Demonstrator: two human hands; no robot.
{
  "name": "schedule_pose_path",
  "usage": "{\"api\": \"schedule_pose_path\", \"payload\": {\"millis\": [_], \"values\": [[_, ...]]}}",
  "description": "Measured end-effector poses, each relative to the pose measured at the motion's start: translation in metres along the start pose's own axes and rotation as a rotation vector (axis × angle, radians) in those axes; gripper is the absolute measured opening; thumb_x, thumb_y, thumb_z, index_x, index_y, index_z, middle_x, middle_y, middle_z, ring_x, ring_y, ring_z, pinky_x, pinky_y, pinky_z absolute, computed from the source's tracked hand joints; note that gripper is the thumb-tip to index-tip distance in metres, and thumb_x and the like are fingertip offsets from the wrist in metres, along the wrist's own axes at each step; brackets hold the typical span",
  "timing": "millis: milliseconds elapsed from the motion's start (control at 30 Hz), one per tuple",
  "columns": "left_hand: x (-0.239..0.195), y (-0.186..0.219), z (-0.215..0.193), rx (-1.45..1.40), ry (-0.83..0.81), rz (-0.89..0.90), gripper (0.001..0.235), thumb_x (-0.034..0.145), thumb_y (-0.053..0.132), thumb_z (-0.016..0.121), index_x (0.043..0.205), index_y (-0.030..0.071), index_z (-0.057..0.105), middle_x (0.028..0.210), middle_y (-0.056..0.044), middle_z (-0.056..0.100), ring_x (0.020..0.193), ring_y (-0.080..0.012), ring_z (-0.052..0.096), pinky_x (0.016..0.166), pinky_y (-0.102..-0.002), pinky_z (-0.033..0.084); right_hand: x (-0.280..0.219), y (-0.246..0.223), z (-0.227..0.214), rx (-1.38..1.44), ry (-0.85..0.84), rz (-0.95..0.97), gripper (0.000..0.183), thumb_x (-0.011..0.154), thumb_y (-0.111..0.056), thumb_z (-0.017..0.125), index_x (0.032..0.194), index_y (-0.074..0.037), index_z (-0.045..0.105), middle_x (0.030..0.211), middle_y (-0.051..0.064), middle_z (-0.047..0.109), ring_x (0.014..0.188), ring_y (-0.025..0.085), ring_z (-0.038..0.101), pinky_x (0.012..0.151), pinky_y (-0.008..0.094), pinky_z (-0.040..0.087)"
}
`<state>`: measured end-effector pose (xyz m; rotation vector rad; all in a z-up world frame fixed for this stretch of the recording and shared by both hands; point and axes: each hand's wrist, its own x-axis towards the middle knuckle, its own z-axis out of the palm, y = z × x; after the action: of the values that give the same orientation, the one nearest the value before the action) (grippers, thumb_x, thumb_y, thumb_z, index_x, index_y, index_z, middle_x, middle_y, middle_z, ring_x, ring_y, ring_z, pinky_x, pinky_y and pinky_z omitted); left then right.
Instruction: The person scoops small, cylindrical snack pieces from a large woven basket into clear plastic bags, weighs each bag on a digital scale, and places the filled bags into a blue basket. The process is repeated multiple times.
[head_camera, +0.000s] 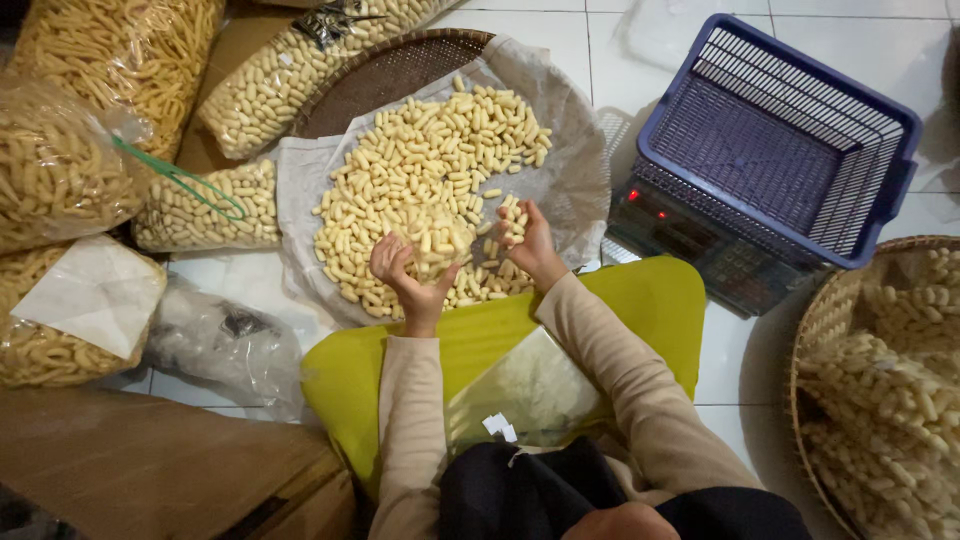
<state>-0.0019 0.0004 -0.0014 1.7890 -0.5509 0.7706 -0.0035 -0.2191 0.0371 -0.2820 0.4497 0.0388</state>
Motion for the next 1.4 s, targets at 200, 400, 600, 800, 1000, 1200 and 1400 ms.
{"api": "schedule_pose_path", "payload": {"millis": [200, 400, 600, 800, 1000, 1200, 1400], "values": [[0.006, 0.003, -0.003, 0.12, 0.016, 0.062, 0.083, 0.081, 0.042, 0.092, 0.136, 0.008, 0.04, 0.142, -0.017, 0.036, 0.136, -0.0378, 0.039, 0.115, -0.053, 0.043, 0.007, -0.007, -0.005, -0.018, -0.12, -0.024, 0.03, 0.111, -0.046, 0.05, 0.099, -0.02, 0.057, 0.094, 0.002, 0.065, 0.062, 0.009, 0.051, 0.043, 0.021, 0.032], [0.008, 0.004, -0.003, 0.169, 0.02, 0.113, 0.082, 0.081, 0.042, 0.093, 0.135, 0.009, 0.04, 0.138, -0.017, 0.041, 0.134, -0.0374, 0.04, 0.117, -0.055, 0.037, 0.008, 0.03, -0.014, -1.349, -0.081, -0.367, 0.039, 0.094, -0.046, 0.064, 0.101, -0.007, 0.063, 0.077, 0.01, 0.068, 0.061, 0.022, 0.059, 0.048, 0.035, 0.047], [0.01, 0.001, -0.002, 0.172, 0.056, 0.134, 0.084, 0.077, 0.039, 0.095, 0.133, 0.009, 0.041, 0.135, -0.014, 0.044, 0.13, -0.0366, 0.042, 0.115, -0.056, 0.037, 0.0, 0.056, -0.019, -2.241, -0.273, -0.395, 0.029, 0.088, -0.03, 0.065, 0.109, -0.01, 0.065, 0.086, 0.015, 0.072, 0.076, 0.036, 0.07, 0.06, 0.047, 0.054], [0.009, 0.007, -0.005, 0.12, 0.017, 0.099, 0.083, 0.083, 0.037, 0.094, 0.138, 0.008, 0.038, 0.138, -0.017, 0.037, 0.134, -0.0375, 0.039, 0.116, -0.054, 0.039, -0.001, 0.049, -0.029, -2.043, -0.135, -0.108, 0.026, 0.091, -0.032, 0.06, 0.107, -0.011, 0.062, 0.081, 0.012, 0.073, 0.07, 0.031, 0.074, 0.061, 0.043, 0.056], [0.011, 0.007, -0.004, 0.13, 0.024, 0.086, 0.083, 0.083, 0.041, 0.093, 0.136, 0.008, 0.039, 0.137, -0.017, 0.037, 0.132, -0.0381, 0.04, 0.114, -0.055, 0.039, 0.03, 0.052, -0.063, -1.788, -0.21, -0.455, 0.024, 0.104, -0.031, 0.061, 0.103, -0.008, 0.059, 0.08, 0.012, 0.069, 0.069, 0.023, 0.065, 0.062, 0.039, 0.053], [0.02, 0.012, -0.006, 0.152, 0.01, 0.165, 0.083, 0.077, 0.046, 0.091, 0.133, 0.01, 0.04, 0.132, -0.015, 0.039, 0.129, -0.0356, 0.041, 0.112, -0.056, 0.038, 0.011, 0.027, -0.006, -1.387, -0.216, -0.561, 0.019, 0.107, -0.026, 0.061, 0.103, -0.009, 0.052, 0.079, 0.0, 0.056, 0.069, 0.008, 0.051, 0.058, 0.028, 0.044], [0.021, 0.029, -0.007, 0.089, -0.099, 0.159, 0.078, 0.087, 0.041, 0.091, 0.137, 0.009, 0.039, 0.137, -0.021, 0.038, 0.132, -0.0386, 0.041, 0.112, -0.054, 0.042, -0.056, 0.03, 0.103, -1.554, -0.436, -0.866, 0.018, 0.105, -0.018, 0.067, 0.108, -0.006, 0.053, 0.099, 0.009, 0.058, 0.082, 0.021, 0.059, 0.073, 0.034, 0.051]]}}
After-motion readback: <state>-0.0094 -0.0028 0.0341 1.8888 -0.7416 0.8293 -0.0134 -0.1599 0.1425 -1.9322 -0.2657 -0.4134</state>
